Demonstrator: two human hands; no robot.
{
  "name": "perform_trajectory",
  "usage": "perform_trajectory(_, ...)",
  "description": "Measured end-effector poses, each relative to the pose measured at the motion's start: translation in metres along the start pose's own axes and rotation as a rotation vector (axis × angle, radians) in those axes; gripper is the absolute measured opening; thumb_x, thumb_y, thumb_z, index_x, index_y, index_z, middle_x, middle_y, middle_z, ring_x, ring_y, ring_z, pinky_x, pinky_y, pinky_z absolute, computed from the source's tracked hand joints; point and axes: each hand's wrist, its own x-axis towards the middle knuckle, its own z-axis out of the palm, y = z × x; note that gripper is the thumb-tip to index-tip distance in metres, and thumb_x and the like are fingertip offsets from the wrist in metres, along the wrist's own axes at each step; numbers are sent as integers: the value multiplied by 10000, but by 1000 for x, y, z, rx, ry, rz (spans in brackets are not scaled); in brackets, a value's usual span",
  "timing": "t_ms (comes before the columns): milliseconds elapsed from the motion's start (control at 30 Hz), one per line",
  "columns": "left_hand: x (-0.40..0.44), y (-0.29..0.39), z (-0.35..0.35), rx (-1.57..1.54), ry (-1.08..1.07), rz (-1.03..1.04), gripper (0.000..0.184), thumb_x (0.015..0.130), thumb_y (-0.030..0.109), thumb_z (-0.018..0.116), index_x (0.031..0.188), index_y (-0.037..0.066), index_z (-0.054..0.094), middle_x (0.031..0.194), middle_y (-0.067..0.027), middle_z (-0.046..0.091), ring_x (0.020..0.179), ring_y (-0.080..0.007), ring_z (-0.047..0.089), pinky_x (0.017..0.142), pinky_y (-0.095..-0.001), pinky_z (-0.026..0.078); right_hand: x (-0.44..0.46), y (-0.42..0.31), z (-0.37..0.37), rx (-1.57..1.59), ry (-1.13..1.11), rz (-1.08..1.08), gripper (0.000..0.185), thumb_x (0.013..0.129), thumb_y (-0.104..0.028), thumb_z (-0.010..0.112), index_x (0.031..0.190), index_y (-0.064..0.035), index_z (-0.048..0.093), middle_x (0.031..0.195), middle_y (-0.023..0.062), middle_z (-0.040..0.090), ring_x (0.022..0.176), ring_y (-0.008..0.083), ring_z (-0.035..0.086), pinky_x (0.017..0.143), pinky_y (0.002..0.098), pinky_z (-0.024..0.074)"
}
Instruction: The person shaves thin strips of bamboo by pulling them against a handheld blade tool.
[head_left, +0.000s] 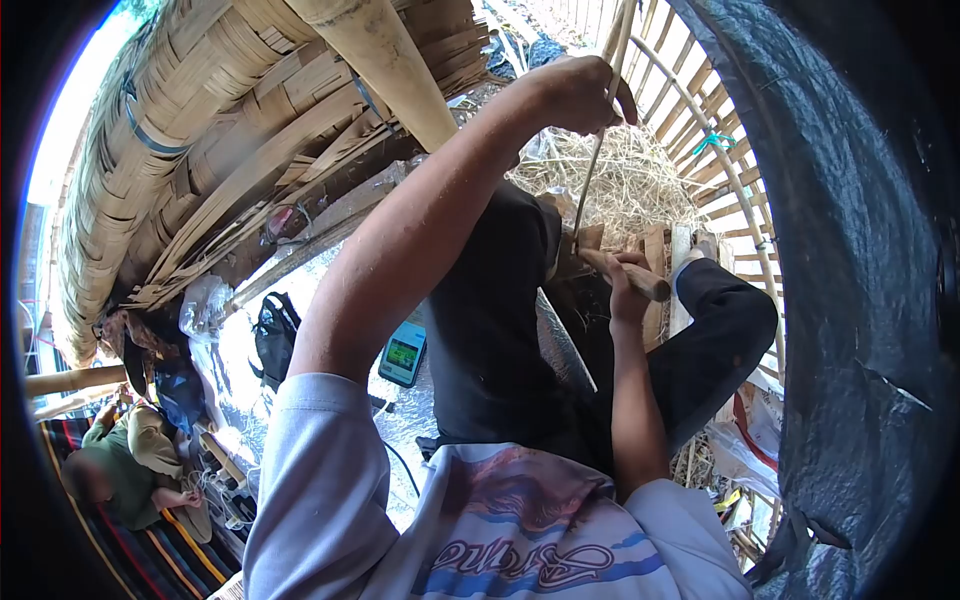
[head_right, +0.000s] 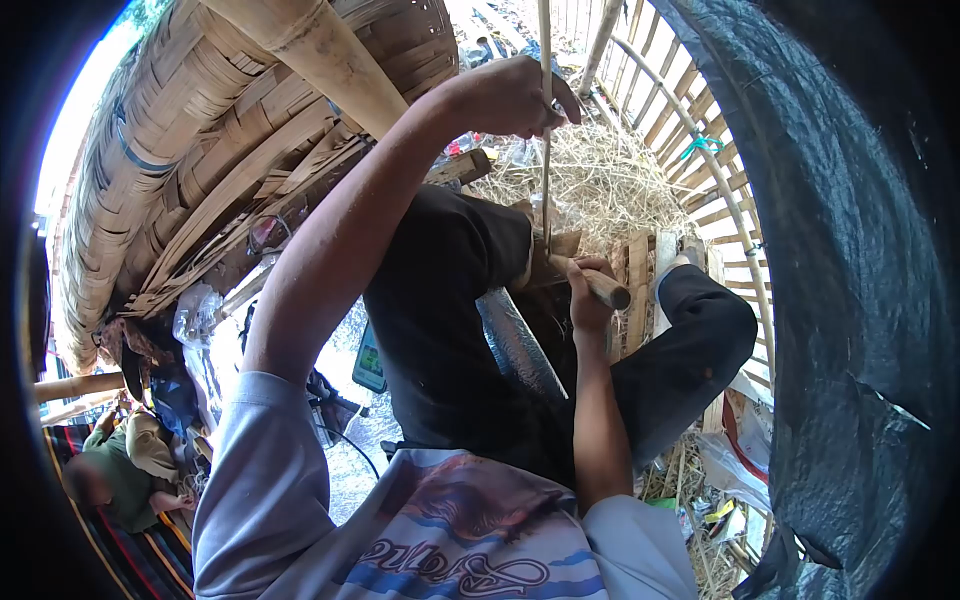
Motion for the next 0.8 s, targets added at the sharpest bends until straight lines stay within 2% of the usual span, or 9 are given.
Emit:
perform_trajectory(133,-4,-1,2,24,62,97,287,784,21,554,1015,90,708,727,-95,665,631,-138,637,568,-287,510,3,-27,4,39,59,-91,77,821,-69,656,806,-36,589,865,58,617,837,136,571,805,283,452)
perform_trajectory(167,-5,1,0,-57,5,-15,313,778,15,528,1027,90,703,725,-89,665,633,-137,641,570,-287,516,1,-42,5,32,61,-84,77,821,-69,656,806,-36,589,865,58,617,837,136,571,805,283,452)
perform_trajectory(300,0,-9,-1,-2,21,10,231,834,68,570,1029,79,693,709,-81,656,626,-127,640,556,-272,517,3,-51,3,224,19,-151,68,823,-58,650,829,-32,588,870,61,615,843,132,571,813,286,462)
perform_trajectory(400,0,-8,-3,3,4,17,214,837,77,594,1028,76,692,690,-74,644,604,-118,621,541,-267,506,3,7,-5,13,56,57,112,810,-97,680,815,-38,585,841,58,611,811,127,572,782,295,494)
perform_trajectory(433,-2,-5,-4,21,16,67,211,839,81,602,1030,76,691,686,-72,641,598,-116,614,538,-266,502,3,2,-4,18,58,44,112,810,-97,680,815,-38,585,841,58,611,811,127,572,782,295,494)
perform_trajectory(500,-6,-3,-4,-18,22,38,235,837,70,577,1046,75,686,697,-69,644,612,-124,621,556,-265,505,1,-6,1,112,164,263,140,793,-118,702,803,-44,584,829,56,609,788,122,566,767,285,496)
perform_trajectory(667,-1,-10,-2,-21,20,-7,224,849,74,594,1050,91,690,737,-73,658,638,-127,636,581,-268,518,1,-48,-3,275,146,-1,34,847,-28,593,860,-16,563,889,109,623,943,222,616,912,344,449)
perform_trajectory(767,-2,-10,-3,3,14,-26,220,850,74,594,1048,85,689,747,-73,659,636,-127,633,585,-267,519,-3,-37,-3,276,107,-47,64,841,-46,611,861,-18,558,913,110,617,923,216,615,903,337,454)
perform_trajectory(800,-2,-10,-3,-7,15,-32,220,850,77,593,1048,83,688,746,-71,659,635,-127,632,585,-270,519,-1,-12,-10,175,69,-8,122,826,-130,645,885,-87,547,959,71,625,953,174,602,832,342,503)
